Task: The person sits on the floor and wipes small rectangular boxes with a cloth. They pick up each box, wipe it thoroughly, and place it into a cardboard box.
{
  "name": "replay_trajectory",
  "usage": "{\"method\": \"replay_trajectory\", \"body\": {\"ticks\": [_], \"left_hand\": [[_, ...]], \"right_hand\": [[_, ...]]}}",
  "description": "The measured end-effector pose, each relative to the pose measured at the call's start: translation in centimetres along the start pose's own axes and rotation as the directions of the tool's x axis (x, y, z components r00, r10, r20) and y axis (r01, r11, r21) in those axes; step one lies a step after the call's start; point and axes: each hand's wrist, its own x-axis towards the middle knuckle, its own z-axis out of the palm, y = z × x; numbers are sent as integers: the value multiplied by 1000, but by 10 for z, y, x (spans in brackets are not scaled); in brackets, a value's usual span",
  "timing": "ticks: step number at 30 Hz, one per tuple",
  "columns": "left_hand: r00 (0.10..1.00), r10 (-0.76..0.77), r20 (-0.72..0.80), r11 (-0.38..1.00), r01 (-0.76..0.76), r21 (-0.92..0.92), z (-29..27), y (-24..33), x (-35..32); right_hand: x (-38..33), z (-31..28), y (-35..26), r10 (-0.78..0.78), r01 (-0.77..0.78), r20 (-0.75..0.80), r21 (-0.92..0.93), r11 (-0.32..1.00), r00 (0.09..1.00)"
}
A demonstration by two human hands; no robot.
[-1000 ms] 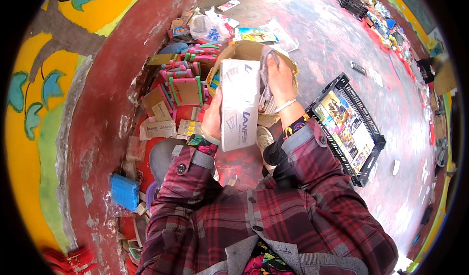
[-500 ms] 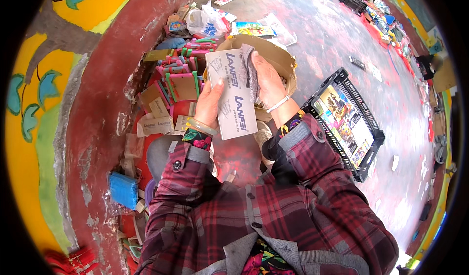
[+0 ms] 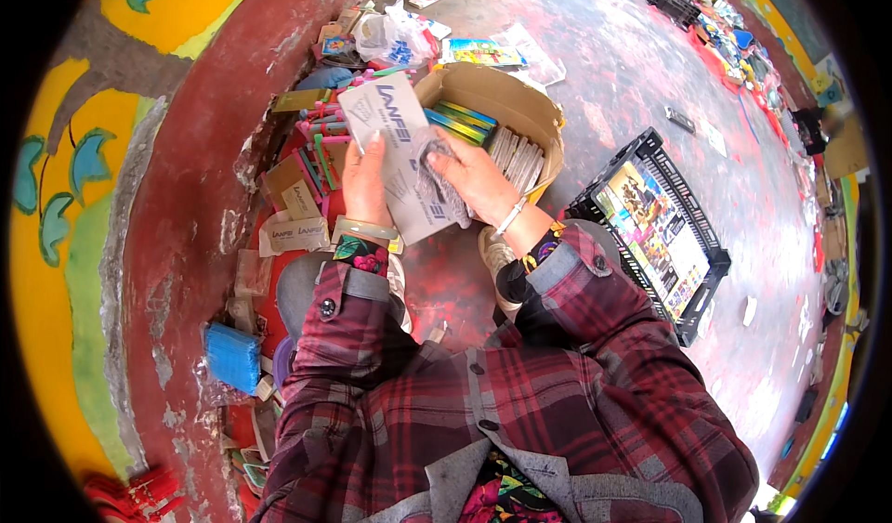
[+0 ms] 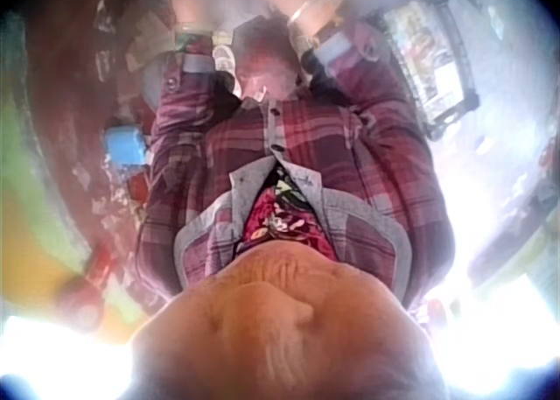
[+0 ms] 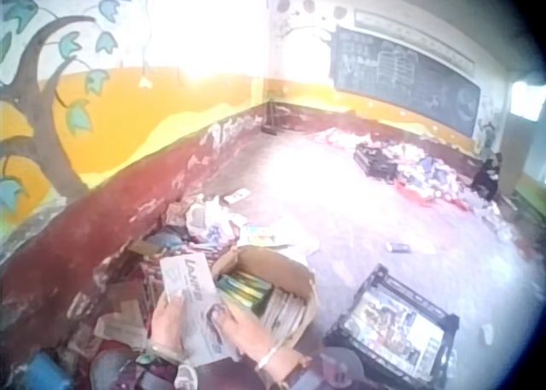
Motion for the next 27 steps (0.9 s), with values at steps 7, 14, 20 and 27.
{"method": "replay_trajectory", "body": {"ticks": [7, 14, 20, 27], "left_hand": [[992, 104, -74, 989, -111, -100, -11, 19, 6], [982, 128, -142, 975, -150, -161, -14, 17, 9], [975, 136, -177, 969, -168, -181, -17, 20, 11], [992, 32, -126, 917, -80, -391, -36, 18, 23]], "right_hand": [[-11, -2, -32, 44, 9, 206, -248, 969, 977], [-13, -8, -30, 66, -39, 245, -110, 993, 967], [-15, -4, -42, 79, -52, 216, -128, 990, 973], [-14, -17, -31, 157, -189, 262, 101, 977, 952]]}}
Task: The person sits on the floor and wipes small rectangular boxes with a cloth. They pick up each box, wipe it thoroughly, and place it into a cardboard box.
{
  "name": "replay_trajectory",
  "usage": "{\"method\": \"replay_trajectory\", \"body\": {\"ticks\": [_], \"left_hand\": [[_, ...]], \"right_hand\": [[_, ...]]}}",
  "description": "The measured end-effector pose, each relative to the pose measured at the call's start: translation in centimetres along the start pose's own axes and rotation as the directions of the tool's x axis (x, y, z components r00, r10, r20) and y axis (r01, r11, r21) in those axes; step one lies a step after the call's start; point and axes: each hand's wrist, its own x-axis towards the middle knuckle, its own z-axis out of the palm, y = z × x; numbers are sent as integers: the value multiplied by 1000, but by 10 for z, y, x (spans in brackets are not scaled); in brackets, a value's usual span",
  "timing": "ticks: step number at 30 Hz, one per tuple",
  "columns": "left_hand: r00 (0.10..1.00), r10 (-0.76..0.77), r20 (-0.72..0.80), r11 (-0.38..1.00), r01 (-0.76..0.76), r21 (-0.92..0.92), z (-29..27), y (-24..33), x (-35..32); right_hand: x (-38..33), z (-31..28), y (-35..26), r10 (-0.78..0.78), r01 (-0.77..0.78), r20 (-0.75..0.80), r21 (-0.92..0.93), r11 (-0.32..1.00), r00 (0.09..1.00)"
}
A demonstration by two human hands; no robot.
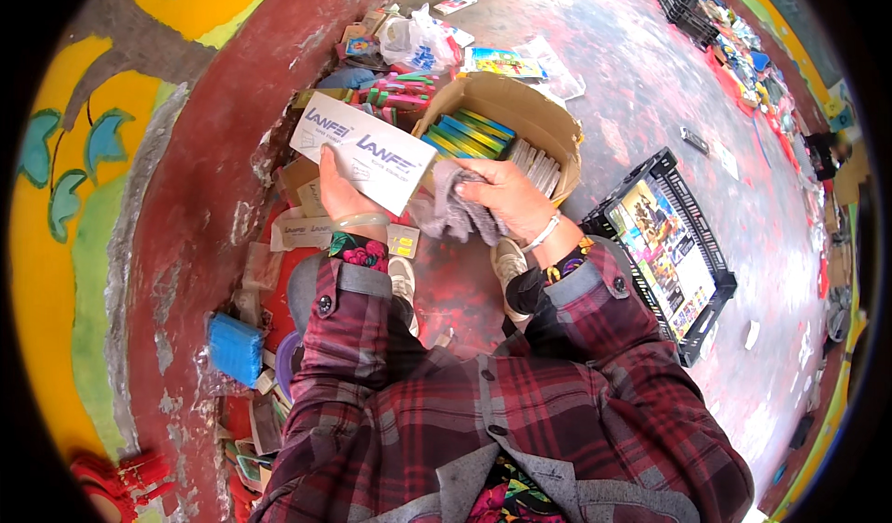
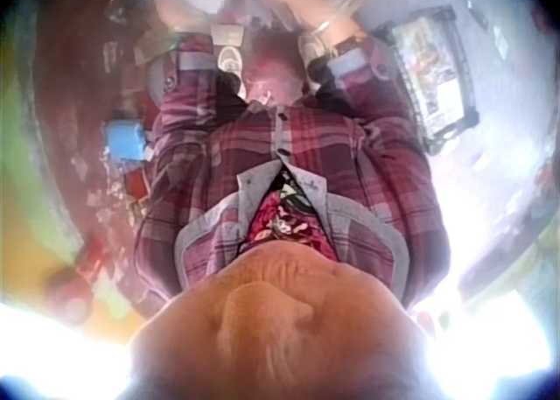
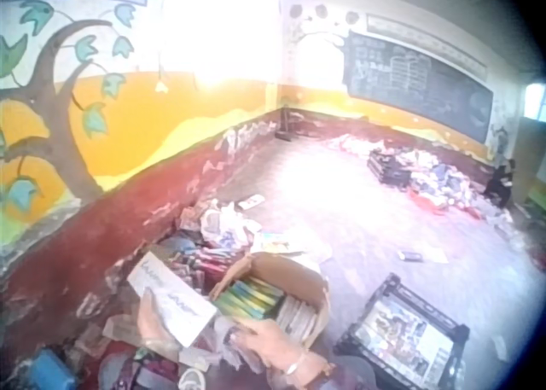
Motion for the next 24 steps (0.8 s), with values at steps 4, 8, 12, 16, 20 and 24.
{"method": "replay_trajectory", "body": {"ticks": [4, 8, 12, 16, 20, 24], "left_hand": [[982, -117, 148, 973, 143, -183, 10, 6, -1], [910, -214, 355, 961, 262, -93, 23, 7, -16], [811, -324, 487, 912, 405, -69, 33, -4, -31], [804, -413, 427, 890, 456, 3, 17, -19, -32], [704, -494, 510, 827, 561, 26, 25, -22, -46], [611, -535, 583, 795, 598, 102, 32, -28, -55]], "right_hand": [[-3, -23, -17, -45, 100, -152, 376, 921, 987], [-6, -40, -34, -102, 319, -346, 659, 681, 933], [-2, -43, -32, -51, 281, -300, 803, 525, 953], [1, -47, -37, 64, 346, -461, 744, 571, 885], [2, -49, -36, 17, 417, -507, 727, 546, 862], [2, -49, -35, -49, 429, -488, 711, 557, 872]]}}
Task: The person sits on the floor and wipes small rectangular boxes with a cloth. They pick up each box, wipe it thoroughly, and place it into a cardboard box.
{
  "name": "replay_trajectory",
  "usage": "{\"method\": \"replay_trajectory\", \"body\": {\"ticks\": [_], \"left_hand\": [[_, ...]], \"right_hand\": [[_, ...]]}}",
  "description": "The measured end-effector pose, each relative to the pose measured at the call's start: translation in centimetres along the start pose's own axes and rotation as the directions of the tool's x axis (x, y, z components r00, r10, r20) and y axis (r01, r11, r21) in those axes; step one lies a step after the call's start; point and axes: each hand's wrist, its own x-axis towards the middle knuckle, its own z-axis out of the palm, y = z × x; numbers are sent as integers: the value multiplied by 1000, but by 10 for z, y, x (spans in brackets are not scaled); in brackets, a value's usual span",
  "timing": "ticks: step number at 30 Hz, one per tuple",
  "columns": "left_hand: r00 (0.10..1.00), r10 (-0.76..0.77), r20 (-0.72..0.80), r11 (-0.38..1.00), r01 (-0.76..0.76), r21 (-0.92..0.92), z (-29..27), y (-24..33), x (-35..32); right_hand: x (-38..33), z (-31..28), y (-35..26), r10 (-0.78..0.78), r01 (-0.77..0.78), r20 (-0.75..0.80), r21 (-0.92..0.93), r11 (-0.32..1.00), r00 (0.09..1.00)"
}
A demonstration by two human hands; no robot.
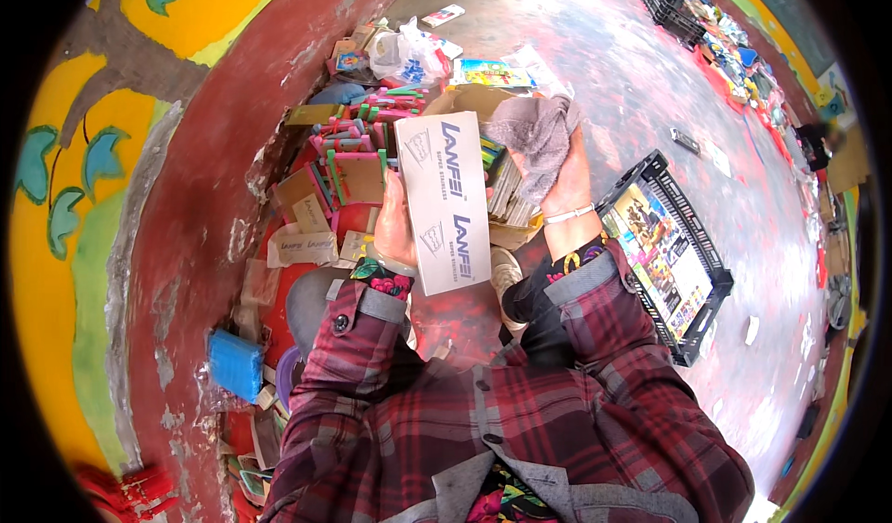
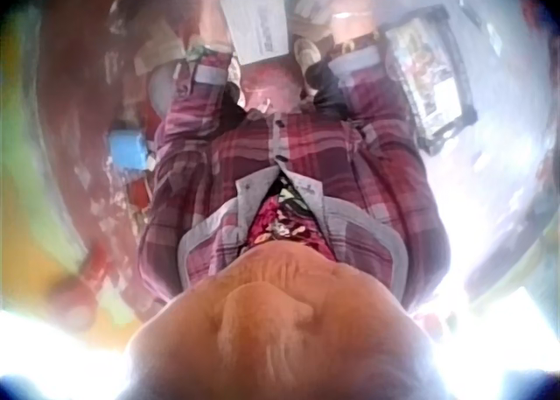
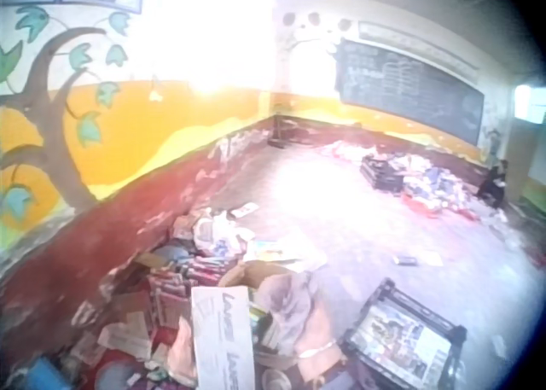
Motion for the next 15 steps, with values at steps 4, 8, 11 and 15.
{"method": "replay_trajectory", "body": {"ticks": [4, 8, 11, 15], "left_hand": [[996, -47, -78, 972, 63, 226, -14, 2, -12], [992, 42, -116, 842, 27, 538, -14, 5, -9], [996, 50, -68, 734, 10, 679, -6, 5, 2], [997, 82, -9, 538, -37, 842, 5, -4, 5]], "right_hand": [[0, -7, -7, -73, 72, -8, -72, 995, 997], [-6, 11, -14, -234, 245, 77, -213, 946, 969], [-17, 21, -12, -268, 329, 210, -360, 873, 940], [-20, 18, -2, -224, 397, 328, -741, 542, 918]]}}
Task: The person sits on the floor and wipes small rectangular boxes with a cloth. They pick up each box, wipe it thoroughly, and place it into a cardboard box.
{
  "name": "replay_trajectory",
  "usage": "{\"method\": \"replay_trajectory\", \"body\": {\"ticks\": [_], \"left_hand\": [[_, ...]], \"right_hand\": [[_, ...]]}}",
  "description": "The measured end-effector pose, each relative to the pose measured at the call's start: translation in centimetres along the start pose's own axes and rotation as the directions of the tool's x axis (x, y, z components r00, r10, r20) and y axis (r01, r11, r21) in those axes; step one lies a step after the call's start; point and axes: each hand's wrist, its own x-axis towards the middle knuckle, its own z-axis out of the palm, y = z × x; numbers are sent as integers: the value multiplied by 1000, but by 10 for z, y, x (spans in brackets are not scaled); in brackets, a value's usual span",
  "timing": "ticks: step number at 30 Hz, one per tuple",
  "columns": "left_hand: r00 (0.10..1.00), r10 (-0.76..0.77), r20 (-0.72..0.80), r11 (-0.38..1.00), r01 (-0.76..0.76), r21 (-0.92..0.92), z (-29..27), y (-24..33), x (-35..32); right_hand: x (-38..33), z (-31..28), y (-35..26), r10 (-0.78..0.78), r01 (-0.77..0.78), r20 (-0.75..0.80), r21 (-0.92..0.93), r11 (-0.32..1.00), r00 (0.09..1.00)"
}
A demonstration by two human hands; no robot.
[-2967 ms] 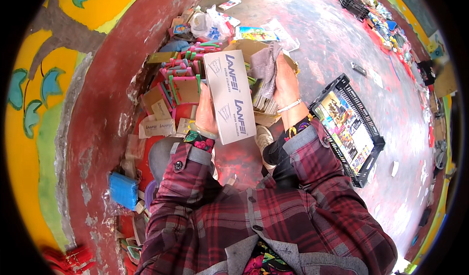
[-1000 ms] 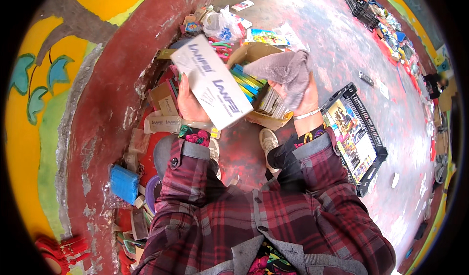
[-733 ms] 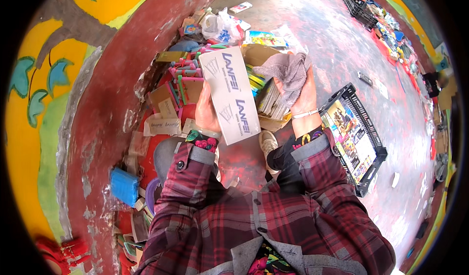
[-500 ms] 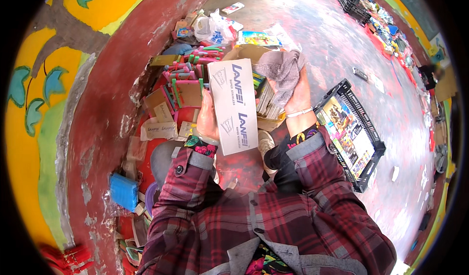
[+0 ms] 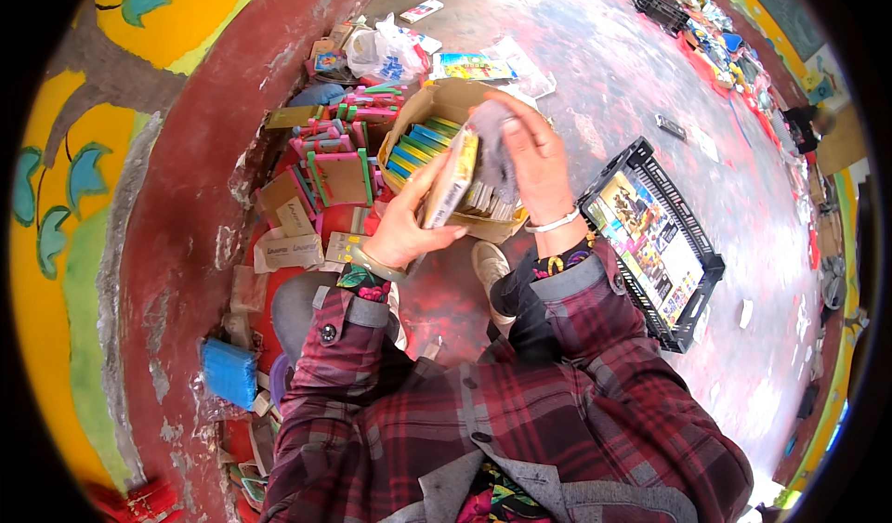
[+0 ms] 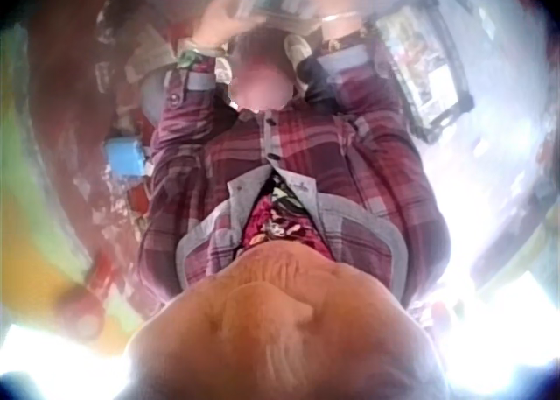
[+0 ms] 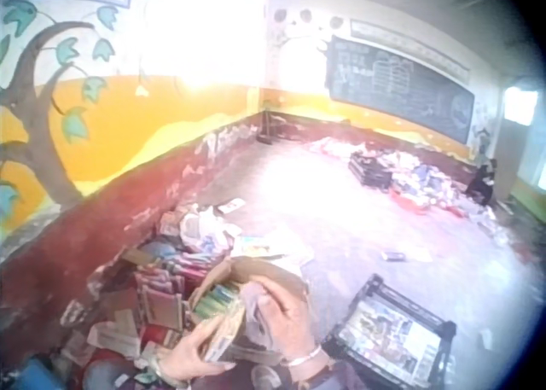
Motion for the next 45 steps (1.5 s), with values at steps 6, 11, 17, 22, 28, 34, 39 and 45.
{"method": "replay_trajectory", "body": {"ticks": [6, 11, 17, 22, 28, 34, 39, 45], "left_hand": [[993, 111, -45, 938, -90, 334, -2, -6, 0], [995, 81, -60, 922, -52, 383, -12, -16, 2], [997, 67, 28, 978, -72, 196, 3, -9, -3], [996, -48, -77, 898, 10, -439, -5, -11, -9], [942, -314, -117, 670, 132, -731, -9, -15, -4], [909, -370, -194, 669, 116, -734, 0, -19, -2], [930, -201, -307, 686, -90, -722, -18, -13, 0], [942, -84, -325, 737, -161, -657, -42, 5, 0]], "right_hand": [[-8, 13, -16, 2, 21, 163, -136, 991, 987], [-17, 17, -17, -90, 149, 270, -204, 968, 959], [0, 6, 0, -53, 28, -57, -372, 928, 997], [12, -11, 40, 348, -239, -211, 414, 878, 914], [5, 15, 18, 134, -97, -97, 318, 943, 986], [-6, 48, 36, -218, 366, 316, -550, 751, 923], [-33, 64, 33, -177, 483, 534, -513, 710, 827], [-62, 79, 25, -171, 599, 749, -348, 721, 640]]}}
